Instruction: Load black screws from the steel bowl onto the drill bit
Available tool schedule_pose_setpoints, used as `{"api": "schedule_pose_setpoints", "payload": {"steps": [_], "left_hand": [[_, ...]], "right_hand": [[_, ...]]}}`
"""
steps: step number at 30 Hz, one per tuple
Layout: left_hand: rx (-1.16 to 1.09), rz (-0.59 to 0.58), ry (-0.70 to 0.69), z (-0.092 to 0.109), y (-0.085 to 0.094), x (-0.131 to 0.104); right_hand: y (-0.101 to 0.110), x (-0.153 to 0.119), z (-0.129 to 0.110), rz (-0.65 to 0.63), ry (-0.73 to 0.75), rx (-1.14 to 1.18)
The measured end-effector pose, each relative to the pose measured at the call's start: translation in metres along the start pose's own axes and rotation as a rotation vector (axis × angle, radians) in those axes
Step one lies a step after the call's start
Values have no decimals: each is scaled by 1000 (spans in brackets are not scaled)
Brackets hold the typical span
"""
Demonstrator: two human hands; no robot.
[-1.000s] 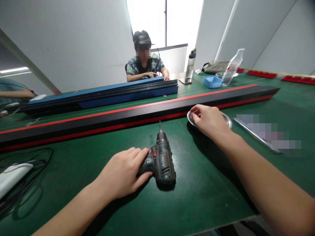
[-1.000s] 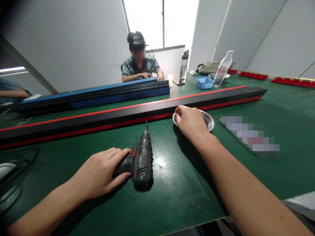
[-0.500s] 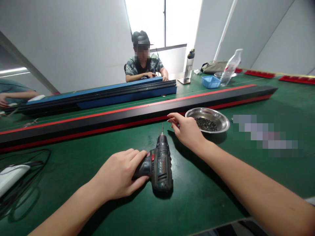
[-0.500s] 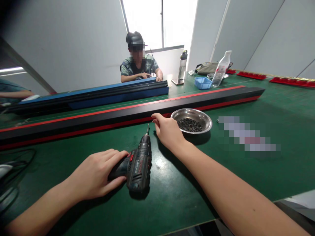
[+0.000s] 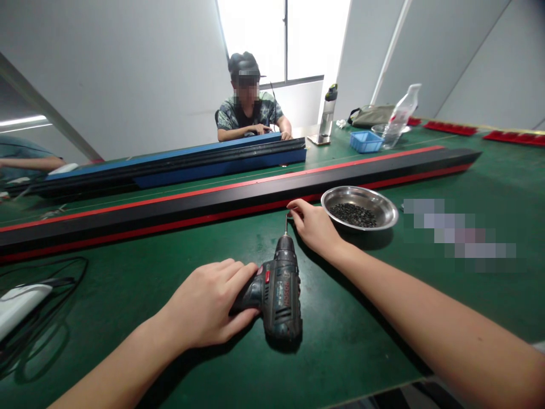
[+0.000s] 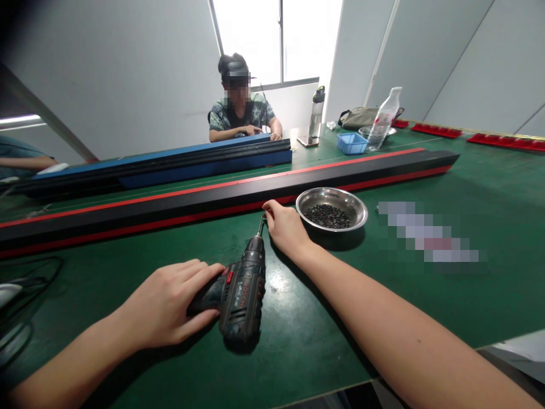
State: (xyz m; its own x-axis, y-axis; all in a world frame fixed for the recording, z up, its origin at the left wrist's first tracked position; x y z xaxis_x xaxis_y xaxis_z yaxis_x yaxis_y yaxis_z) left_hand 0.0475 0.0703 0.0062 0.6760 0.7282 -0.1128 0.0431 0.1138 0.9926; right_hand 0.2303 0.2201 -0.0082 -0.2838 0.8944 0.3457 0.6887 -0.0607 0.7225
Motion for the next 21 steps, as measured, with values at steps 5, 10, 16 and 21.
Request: {"api": "schedule_pose_setpoints", "payload": {"steps": [5,10,16,21], "left_hand": [[-18,-15,2,0,1,0],[-19,-15,1,1,1,-1],[-10,-19,-1,1,0,0],[-8,-10,1,0,1,1]], "right_hand": [[-2,3,4,-21,-26,73],[-5,4,3,-56,-20,95],[-9,5,5,-72,-24,86],[-9,6,8,-65,-14,179]]}}
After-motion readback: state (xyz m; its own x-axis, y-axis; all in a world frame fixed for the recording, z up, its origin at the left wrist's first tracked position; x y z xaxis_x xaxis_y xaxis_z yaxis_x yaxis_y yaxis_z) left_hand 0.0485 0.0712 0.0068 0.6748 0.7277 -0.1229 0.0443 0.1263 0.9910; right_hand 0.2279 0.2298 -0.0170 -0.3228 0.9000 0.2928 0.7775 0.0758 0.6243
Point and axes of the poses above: each hand's wrist, its own x-axis towards the middle knuckle, its own y-axis out of the back of the hand, z = x × y, the point moved 9 cm from there along x, towards the middle knuckle, and after that the axes turned 10 degrees about -z, right-handed, at the moved point
